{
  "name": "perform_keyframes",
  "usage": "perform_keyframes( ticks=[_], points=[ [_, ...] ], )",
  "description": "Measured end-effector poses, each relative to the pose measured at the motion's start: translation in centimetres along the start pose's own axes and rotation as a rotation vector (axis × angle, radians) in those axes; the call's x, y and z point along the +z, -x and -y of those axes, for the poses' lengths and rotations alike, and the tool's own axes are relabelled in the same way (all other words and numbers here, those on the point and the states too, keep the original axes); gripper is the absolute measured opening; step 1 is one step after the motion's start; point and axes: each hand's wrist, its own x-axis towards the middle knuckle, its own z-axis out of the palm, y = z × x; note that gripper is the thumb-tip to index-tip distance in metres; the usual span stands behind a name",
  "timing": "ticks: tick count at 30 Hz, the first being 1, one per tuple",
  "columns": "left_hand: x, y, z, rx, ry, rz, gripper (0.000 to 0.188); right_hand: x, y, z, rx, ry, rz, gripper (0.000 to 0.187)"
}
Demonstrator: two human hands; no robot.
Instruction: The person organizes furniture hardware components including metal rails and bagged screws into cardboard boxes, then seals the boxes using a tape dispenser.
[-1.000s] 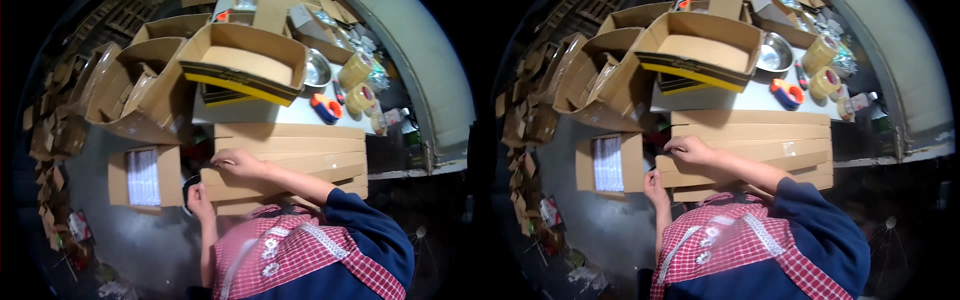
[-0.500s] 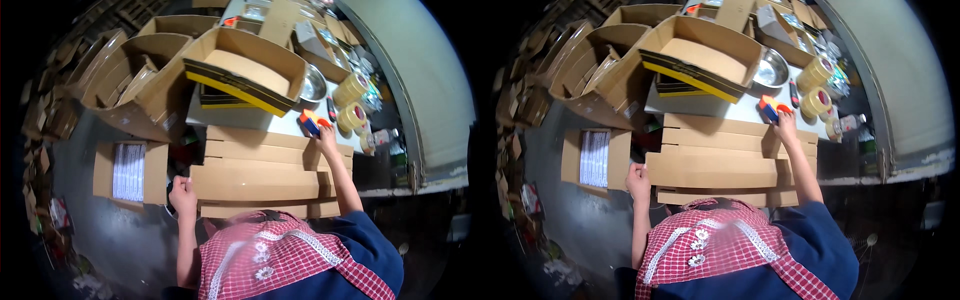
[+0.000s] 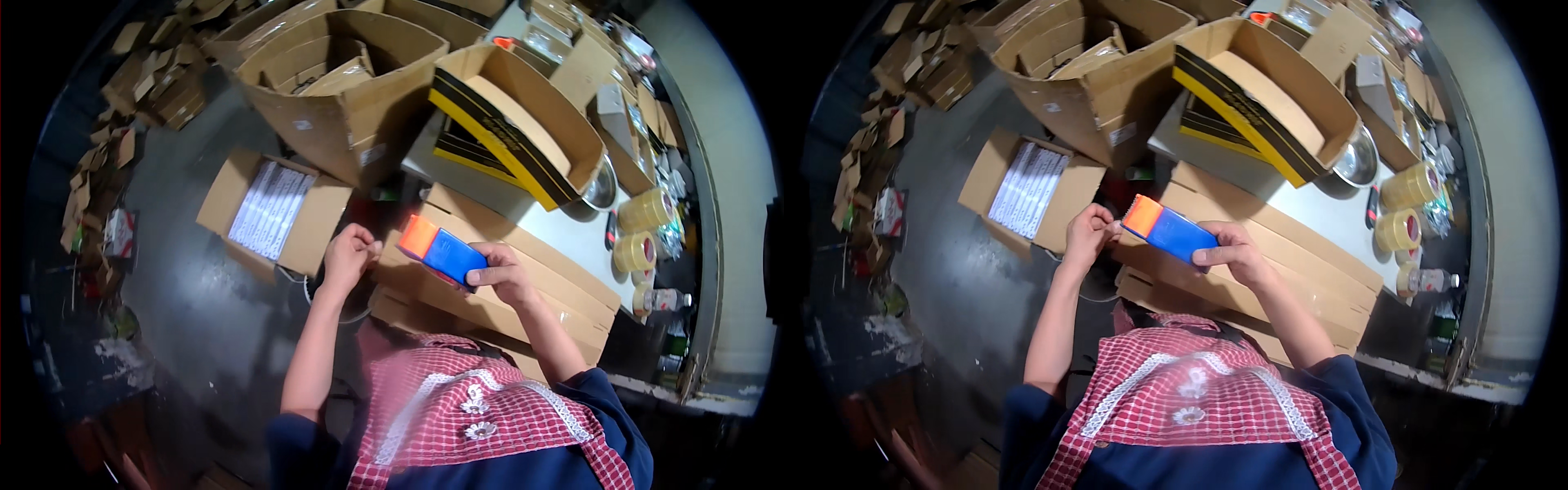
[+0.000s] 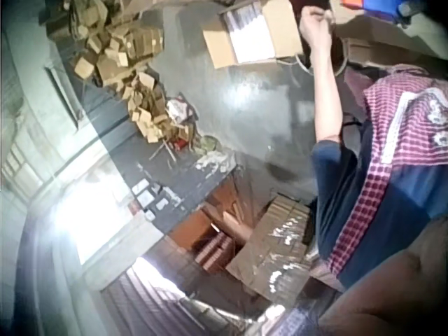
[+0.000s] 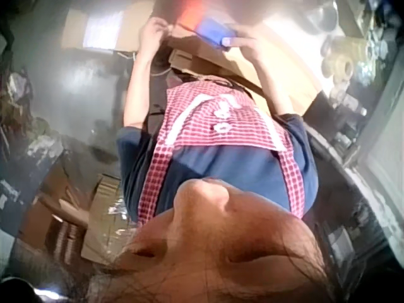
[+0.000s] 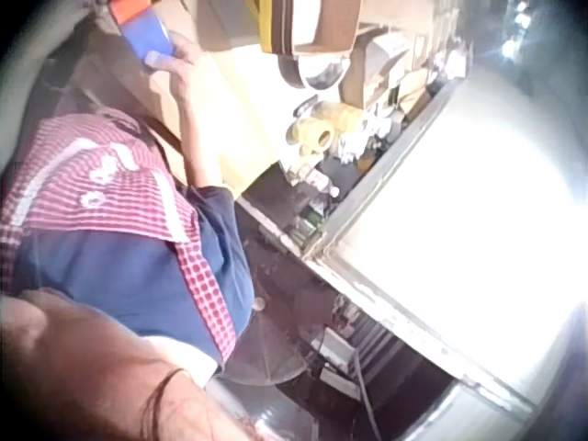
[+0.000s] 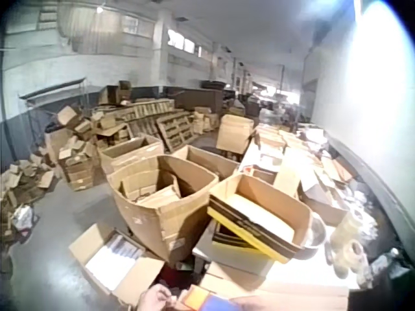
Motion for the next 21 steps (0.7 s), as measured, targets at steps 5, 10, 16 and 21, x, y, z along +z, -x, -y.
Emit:
perform_keyframes(
  ticks=[5,10,16,21],
  points=[
    [-3.2,0.6,-2.0,-0.301,0.463,0.200,0.065,1.9,-4.8,-1.8,-0.050,-0.152,0.138,0.039],
    [-5.0,0.2,-0.2,-0.320,0.444,0.288,0.092,3.4,-6.9,-2.5,-0.026,-0.079,0.151,0.036],
    [-4.3,0.4,-0.7,-0.282,0.461,0.221,0.073,3.4,-7.4,-3.0,-0.039,-0.007,0.141,0.032],
    [-3.2,0.0,0.9,-0.156,0.333,0.193,0.049,2.8,-7.1,-3.7,-0.023,-0.005,0.138,0.022]
  ],
)
